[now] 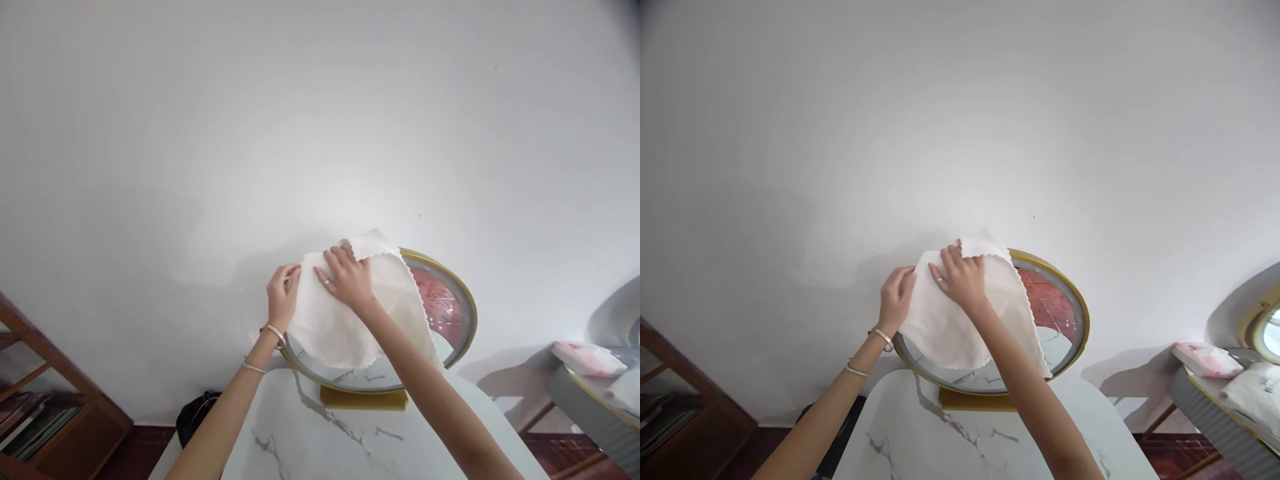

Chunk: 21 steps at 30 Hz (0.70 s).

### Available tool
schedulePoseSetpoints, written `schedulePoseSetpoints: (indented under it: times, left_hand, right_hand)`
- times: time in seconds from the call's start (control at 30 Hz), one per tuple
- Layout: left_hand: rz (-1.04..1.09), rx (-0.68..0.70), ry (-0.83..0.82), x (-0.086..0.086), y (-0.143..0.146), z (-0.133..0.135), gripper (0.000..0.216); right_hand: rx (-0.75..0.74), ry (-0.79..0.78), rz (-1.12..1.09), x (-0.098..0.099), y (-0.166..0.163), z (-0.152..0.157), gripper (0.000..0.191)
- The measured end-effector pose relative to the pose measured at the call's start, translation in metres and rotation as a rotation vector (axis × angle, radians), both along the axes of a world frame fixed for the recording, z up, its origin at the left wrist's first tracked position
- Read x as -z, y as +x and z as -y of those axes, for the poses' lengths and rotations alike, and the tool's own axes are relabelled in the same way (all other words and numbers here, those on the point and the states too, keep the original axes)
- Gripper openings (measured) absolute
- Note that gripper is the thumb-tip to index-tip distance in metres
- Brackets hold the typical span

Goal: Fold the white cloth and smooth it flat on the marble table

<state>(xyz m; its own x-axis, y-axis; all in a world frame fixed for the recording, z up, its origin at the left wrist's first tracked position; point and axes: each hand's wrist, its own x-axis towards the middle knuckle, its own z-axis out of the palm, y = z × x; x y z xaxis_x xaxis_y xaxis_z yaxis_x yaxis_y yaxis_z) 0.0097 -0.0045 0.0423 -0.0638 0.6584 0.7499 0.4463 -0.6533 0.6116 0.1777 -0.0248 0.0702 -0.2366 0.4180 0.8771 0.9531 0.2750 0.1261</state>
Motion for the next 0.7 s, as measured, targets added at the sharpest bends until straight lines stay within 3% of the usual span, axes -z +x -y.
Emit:
schedulePoseSetpoints:
  times: [0.13, 0.23, 0.37, 0.53, 0.63, 0.7]
  left_hand:
    - [-0.409, -0.038, 0.253, -0.002, 0.023, 0.010, 0.045]
    - [-0.573, -0.124, 0.342, -0.021, 0.045, 0.009, 0.049]
    - [-0.770, -0.088, 0.471, -0.049, 0.081, 0.009, 0.044]
    - [-0.789, -0.027, 0.475, -0.058, 0.097, 0.009, 0.042]
    - [-0.675, -0.068, 0.449, -0.047, 0.074, 0.004, 0.042]
    - [-0.573, -0.089, 0.421, -0.030, 0.049, -0.001, 0.042]
  right_hand:
    - [0.115, 0.165, -0.192, -0.006, 0.050, 0.006, 0.035]
    - [0.199, 0.231, -0.316, -0.003, 0.088, 0.014, 0.035]
    - [0.266, 0.300, -0.409, 0.009, 0.115, 0.022, 0.037]
    - [0.254, 0.388, -0.434, 0.023, 0.102, 0.027, 0.036]
    - [0.201, 0.277, -0.298, 0.026, 0.076, 0.023, 0.047]
    - [0.163, 0.181, -0.192, 0.028, 0.053, 0.017, 0.053]
